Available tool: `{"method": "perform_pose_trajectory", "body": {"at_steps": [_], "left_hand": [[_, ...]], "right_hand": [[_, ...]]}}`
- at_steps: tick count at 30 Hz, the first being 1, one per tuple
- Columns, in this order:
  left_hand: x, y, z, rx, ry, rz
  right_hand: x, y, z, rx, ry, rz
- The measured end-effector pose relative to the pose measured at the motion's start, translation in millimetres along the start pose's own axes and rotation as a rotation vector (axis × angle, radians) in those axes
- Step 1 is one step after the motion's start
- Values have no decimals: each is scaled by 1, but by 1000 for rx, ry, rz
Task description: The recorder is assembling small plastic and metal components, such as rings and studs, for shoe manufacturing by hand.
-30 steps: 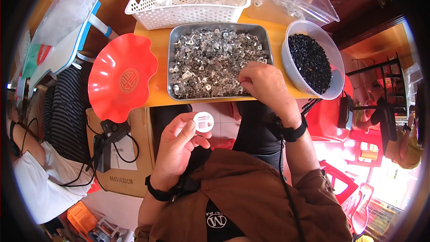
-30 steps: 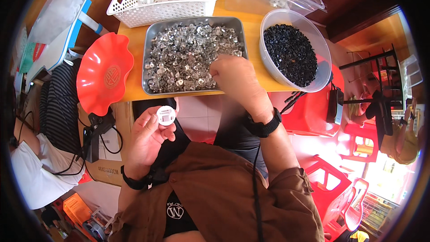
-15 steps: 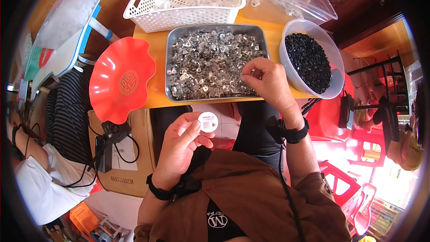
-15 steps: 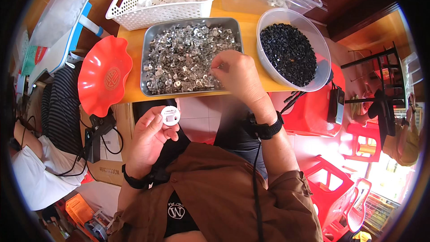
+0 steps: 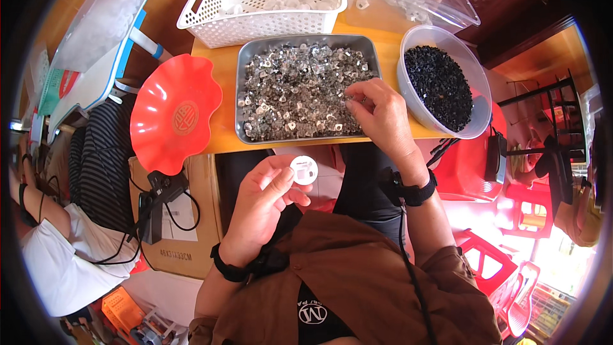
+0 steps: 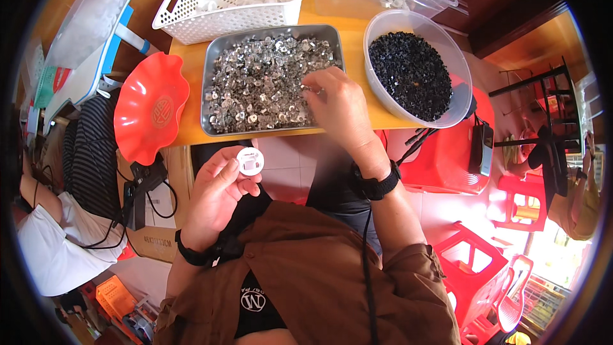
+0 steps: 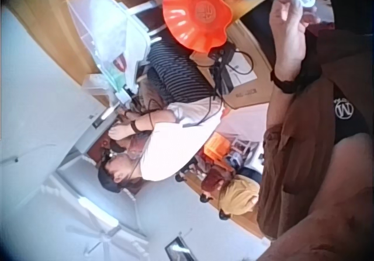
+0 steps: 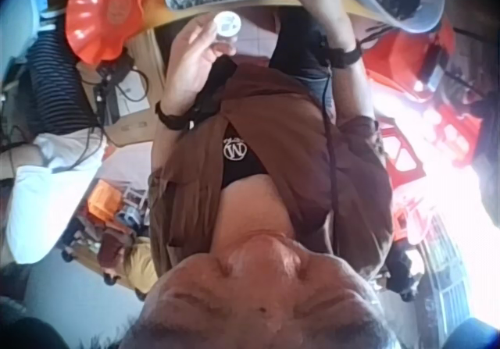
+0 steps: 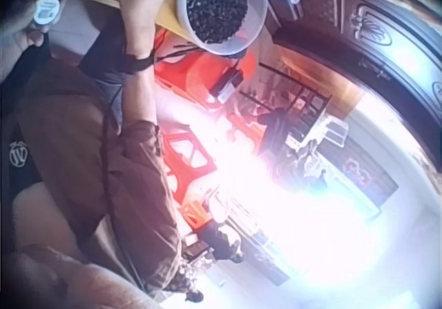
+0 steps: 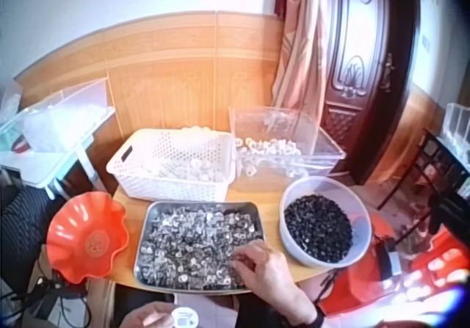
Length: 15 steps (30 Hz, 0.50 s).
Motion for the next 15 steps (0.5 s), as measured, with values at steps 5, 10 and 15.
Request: {"method": "perform_pose_trajectory", "body": {"at_steps": [5,10,15], "left_hand": [[1,-4,3,2,4,10],[0,-1,-1,48,3,-17],[-2,-4,-3,38,11,-29]], "right_hand": [[0,9,6,-480,-282,25],[9,18,8,-683,-248,157],[16,3,16,-385,-258,122]]}}
Point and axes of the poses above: each hand's wrist, its own x-axis towards the middle knuckle, its own y-axis out of the palm, z = x × y, the point moved 6 cm from there along x, towards the middle knuckle, and after that the axes turned 4 degrees about x, right-handed, at the moved point
